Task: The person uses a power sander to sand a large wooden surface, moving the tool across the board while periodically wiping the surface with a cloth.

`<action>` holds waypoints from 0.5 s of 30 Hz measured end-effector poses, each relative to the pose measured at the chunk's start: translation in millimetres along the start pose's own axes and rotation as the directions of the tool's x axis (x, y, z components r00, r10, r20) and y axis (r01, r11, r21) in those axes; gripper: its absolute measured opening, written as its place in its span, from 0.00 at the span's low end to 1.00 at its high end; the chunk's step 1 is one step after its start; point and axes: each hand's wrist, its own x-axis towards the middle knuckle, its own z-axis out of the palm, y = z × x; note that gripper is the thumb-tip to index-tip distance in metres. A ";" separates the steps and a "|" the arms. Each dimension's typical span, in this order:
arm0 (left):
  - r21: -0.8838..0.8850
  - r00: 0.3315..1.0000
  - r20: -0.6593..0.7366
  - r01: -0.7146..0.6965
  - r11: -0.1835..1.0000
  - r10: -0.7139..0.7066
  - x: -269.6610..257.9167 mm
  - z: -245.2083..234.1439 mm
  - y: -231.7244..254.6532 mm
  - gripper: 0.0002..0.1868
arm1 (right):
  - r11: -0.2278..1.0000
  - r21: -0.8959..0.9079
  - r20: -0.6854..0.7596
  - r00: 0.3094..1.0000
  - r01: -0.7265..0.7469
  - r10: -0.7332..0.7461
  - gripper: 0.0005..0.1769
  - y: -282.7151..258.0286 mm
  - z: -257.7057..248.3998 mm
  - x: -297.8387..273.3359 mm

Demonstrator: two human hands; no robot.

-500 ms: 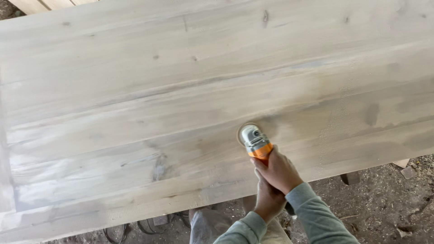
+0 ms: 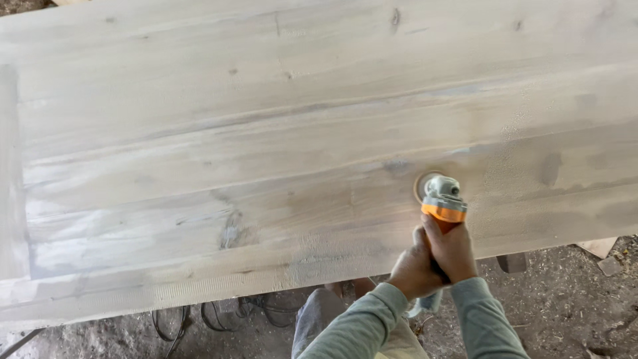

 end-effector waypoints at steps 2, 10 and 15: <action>0.003 0.998 -0.048 0.030 1.000 -0.030 -10.8 -16.1 -2.7 0.50 | 0.999 0.041 0.046 0.999 -0.017 0.015 0.31 -12.1 19.2 -2.0; -0.058 0.955 -0.298 -0.022 0.998 0.003 -75.1 -84.7 -22.6 0.50 | 0.973 0.021 0.112 0.967 0.229 -0.230 0.34 -73.4 100.7 -39.5; -0.125 0.919 -0.393 -0.014 0.992 -0.037 -114.3 -115.5 -42.7 0.50 | 0.964 -0.046 0.196 0.949 0.262 -0.249 0.34 -98.3 143.3 -63.8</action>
